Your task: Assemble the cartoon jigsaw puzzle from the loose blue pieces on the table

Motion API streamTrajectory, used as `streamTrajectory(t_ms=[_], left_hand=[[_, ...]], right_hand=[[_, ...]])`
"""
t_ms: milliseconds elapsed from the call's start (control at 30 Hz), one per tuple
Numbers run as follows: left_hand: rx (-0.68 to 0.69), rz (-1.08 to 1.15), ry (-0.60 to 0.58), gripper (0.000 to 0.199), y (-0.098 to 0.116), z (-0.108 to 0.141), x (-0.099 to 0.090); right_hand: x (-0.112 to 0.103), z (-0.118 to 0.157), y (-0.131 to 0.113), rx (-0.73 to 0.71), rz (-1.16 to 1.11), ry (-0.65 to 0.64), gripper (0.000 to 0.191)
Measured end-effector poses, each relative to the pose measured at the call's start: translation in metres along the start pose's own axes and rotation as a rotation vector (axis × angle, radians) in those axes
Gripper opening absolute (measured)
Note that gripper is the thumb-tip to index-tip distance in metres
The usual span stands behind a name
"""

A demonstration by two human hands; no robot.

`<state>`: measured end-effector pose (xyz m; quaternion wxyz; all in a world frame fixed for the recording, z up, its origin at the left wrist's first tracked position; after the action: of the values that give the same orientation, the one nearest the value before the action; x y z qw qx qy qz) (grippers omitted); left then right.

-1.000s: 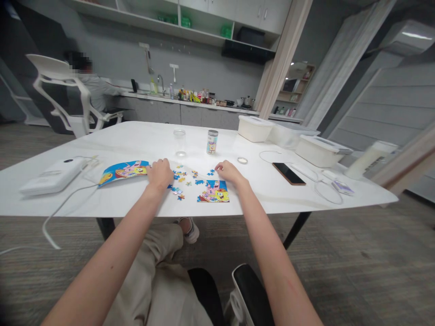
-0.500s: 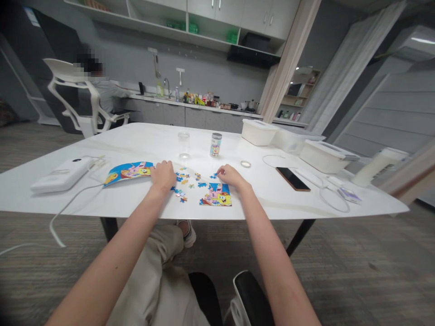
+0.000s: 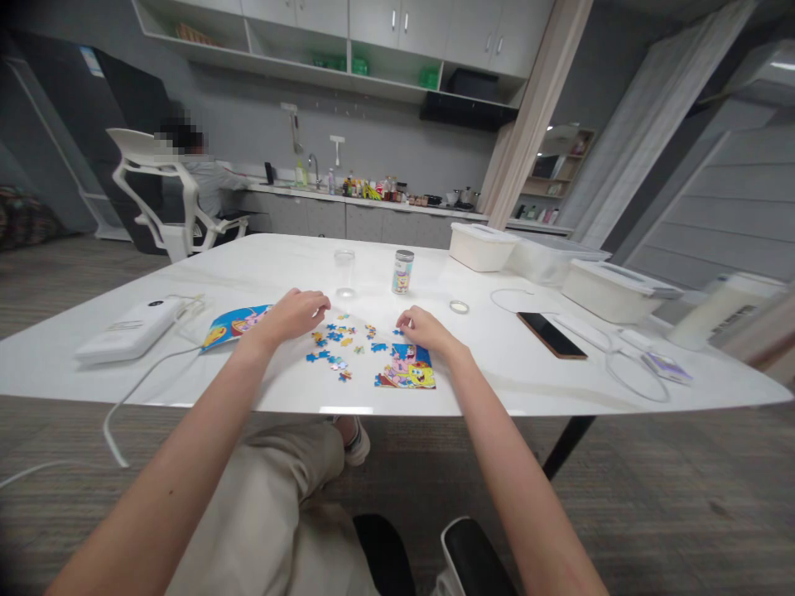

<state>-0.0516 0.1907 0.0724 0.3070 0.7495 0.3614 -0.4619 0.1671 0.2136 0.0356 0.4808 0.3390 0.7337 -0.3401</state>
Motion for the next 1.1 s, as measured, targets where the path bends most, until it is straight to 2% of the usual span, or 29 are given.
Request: streamTrajectory(t_ms=[133,267,367,467,533,633,700,800,967,1100], left_hand=[[0.041,-0.008,0.001,0.026,-0.016,0.007,-0.001],[-0.005,-0.036,0.033,0.025,-0.024,0.017,-0.003],[-0.049,-0.032,0.076,0.027,-0.022,0.020,-0.008],[-0.059,0.114,0.057,0.026,-0.016,0.021,-0.006],[-0.078,0.320,-0.016,0.025,-0.013,0.023,0.002],[-0.083,0.580,-0.199,0.028,-0.006,0.026,0.019],[-0.071,0.646,-0.288,0.031,-0.004,0.028,0.028],[-0.062,0.698,-0.342,0.034,-0.003,0.029,0.035],[-0.111,0.689,-0.315,0.030,-0.012,0.027,0.038],[-0.146,0.608,-0.199,0.030,-0.023,0.025,0.033]], right_hand=[[-0.002,0.000,-0.017,-0.073,-0.040,-0.029,0.012],[-0.002,0.002,-0.023,-0.097,-0.036,-0.063,0.013],[0.000,0.003,-0.022,-0.100,-0.034,-0.069,0.013],[0.001,0.003,-0.021,-0.102,-0.033,-0.055,0.013],[0.001,0.002,-0.019,-0.098,-0.035,-0.047,0.013],[0.001,0.002,-0.015,-0.088,-0.039,-0.032,0.014],[0.001,0.002,-0.013,-0.084,-0.040,-0.021,0.015],[0.001,0.002,-0.012,-0.080,-0.041,-0.023,0.015],[-0.002,0.002,-0.014,-0.077,-0.047,-0.028,0.014],[-0.004,0.002,-0.014,-0.073,-0.045,-0.024,0.014]])
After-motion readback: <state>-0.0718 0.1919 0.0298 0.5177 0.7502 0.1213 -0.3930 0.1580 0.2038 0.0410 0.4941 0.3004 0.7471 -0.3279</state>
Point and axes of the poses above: each hand's wrist, its own z-axis away from the middle knuckle, its own x-axis out of the palm, y = z × x, the point moved 9 cm from there along -z, towards the middle knuckle, and after that the axes turned 12 degrees about z, right-handed, at the moved point
